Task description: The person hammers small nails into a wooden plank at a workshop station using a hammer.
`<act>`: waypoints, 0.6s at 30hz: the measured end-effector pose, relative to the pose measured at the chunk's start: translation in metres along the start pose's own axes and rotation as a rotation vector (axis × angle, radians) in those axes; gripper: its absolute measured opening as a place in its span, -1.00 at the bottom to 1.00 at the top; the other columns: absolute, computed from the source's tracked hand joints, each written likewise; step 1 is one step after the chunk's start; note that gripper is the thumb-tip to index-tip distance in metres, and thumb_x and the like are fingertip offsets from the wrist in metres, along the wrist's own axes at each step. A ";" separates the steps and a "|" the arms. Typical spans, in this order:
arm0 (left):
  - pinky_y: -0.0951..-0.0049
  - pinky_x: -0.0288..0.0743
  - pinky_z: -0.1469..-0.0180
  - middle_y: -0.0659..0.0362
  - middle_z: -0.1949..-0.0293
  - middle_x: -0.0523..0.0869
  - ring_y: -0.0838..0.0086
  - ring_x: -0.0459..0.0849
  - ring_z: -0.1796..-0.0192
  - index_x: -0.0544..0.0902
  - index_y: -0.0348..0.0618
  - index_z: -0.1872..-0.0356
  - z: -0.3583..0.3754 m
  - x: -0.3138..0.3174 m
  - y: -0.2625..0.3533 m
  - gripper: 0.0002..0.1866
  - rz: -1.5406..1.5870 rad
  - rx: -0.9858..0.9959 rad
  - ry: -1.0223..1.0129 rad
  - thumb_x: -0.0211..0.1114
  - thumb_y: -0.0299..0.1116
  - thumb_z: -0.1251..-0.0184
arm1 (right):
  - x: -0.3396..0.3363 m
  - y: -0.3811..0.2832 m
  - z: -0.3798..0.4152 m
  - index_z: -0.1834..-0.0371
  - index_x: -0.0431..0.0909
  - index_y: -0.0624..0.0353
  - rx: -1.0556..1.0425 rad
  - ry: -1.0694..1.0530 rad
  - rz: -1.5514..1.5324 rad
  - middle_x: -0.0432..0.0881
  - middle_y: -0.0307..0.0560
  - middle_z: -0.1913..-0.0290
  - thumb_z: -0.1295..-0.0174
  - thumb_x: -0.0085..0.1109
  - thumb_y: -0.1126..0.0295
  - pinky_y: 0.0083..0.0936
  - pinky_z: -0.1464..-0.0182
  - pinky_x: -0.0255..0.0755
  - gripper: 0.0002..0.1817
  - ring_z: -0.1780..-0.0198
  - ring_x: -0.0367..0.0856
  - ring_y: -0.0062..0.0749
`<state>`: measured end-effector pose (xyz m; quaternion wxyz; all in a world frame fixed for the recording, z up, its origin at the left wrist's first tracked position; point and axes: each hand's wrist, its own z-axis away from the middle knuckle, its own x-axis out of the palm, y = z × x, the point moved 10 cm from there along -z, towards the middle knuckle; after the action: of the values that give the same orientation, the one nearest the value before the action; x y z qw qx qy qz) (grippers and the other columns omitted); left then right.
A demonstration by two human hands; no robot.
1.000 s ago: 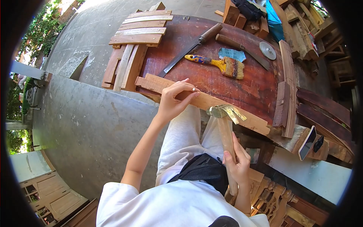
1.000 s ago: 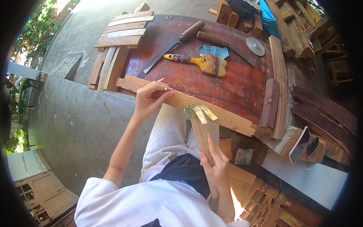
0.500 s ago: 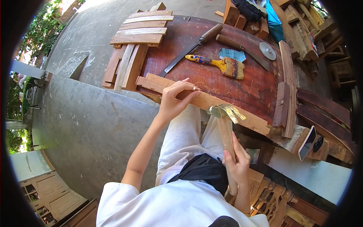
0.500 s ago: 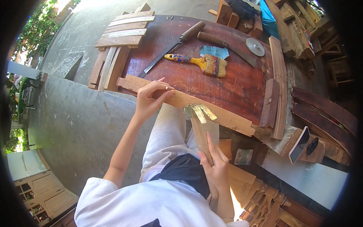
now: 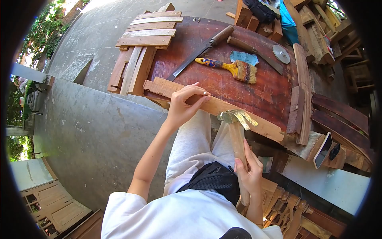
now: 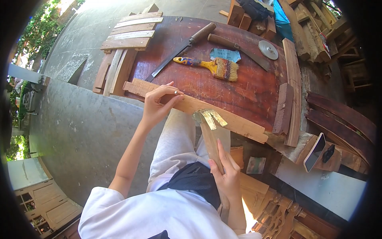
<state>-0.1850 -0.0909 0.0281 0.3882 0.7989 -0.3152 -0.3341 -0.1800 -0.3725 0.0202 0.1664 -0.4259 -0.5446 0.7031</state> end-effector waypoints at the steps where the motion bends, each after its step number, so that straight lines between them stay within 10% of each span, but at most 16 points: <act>1: 0.07 0.50 -0.37 0.10 0.28 0.85 0.32 0.81 0.15 0.77 -0.28 0.27 0.000 0.000 0.000 -0.91 0.000 0.004 0.000 0.48 -0.55 -0.21 | 0.000 0.000 0.000 -0.47 0.40 0.31 0.000 0.000 0.000 0.71 0.26 -0.03 -0.37 0.28 0.43 -0.40 -0.02 0.57 -0.39 0.06 0.72 -0.24; 18: 0.00 0.46 -0.42 0.10 0.23 0.83 0.29 0.82 0.13 0.76 -0.25 0.30 0.001 0.000 -0.001 -0.90 -0.019 0.057 -0.043 0.45 -0.61 -0.15 | -0.016 -0.027 -0.014 -0.46 0.41 0.33 -0.080 0.060 0.031 0.69 0.12 0.12 -0.34 0.32 0.43 -0.48 0.16 0.54 -0.37 0.24 0.61 -0.40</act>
<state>-0.1853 -0.0910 0.0263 0.3550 0.8053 -0.3253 -0.3458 -0.1665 -0.3655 0.0508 0.1544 -0.4614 -0.5606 0.6701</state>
